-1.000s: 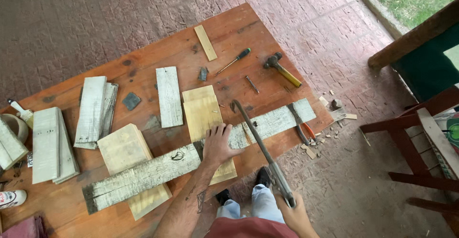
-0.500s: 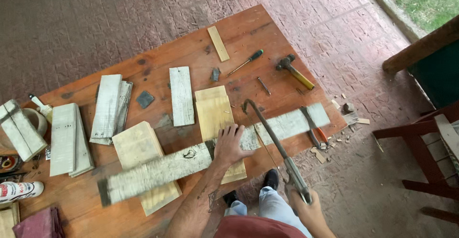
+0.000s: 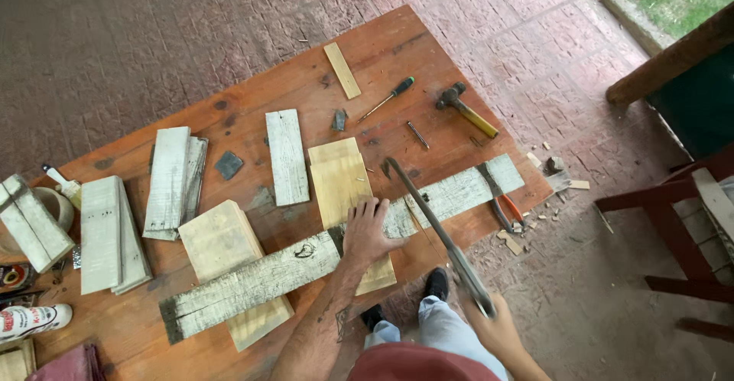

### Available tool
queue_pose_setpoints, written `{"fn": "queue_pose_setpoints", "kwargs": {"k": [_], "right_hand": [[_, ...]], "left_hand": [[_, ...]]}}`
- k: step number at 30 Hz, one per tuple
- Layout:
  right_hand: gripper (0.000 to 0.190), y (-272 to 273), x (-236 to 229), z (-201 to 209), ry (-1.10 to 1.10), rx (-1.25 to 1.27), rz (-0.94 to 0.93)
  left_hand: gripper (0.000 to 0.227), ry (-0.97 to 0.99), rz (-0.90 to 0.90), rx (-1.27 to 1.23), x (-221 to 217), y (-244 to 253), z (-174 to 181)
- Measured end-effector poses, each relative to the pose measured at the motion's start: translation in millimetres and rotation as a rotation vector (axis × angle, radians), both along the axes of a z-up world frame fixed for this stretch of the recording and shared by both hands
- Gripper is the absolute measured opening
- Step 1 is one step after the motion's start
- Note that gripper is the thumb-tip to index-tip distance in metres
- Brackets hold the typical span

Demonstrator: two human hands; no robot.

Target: The person uses a hand saw to cut a long wooden plank on a workbench. They hold the plank steady with one hand while sawing with the other. The cut is not completed within the clip.

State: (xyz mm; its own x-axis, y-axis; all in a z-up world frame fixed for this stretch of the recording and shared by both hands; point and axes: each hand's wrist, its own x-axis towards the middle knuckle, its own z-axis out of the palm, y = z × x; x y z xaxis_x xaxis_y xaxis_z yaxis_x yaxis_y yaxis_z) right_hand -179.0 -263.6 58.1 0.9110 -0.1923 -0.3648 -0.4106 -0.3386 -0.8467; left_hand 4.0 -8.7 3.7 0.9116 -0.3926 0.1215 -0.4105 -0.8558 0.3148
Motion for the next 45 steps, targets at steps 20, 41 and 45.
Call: {"fn": "queue_pose_setpoints", "kwargs": {"k": [20,41,45], "right_hand": [[0.036,41.6,40.1,-46.6,-0.173,0.189,-0.140],[0.045,-5.5,-77.7,-121.8,-0.174,0.083,-0.109],[0.038,31.0,22.9,-102.0,-0.291,0.094,0.009]], "left_hand": [[0.103,0.103,0.006,-0.018,-10.6,-0.6,9.5],[0.102,0.026,-0.081,-0.006,-1.5,-0.6,-8.1],[0.104,0.047,-0.081,0.005,-1.4,-0.6,-6.1]]}}
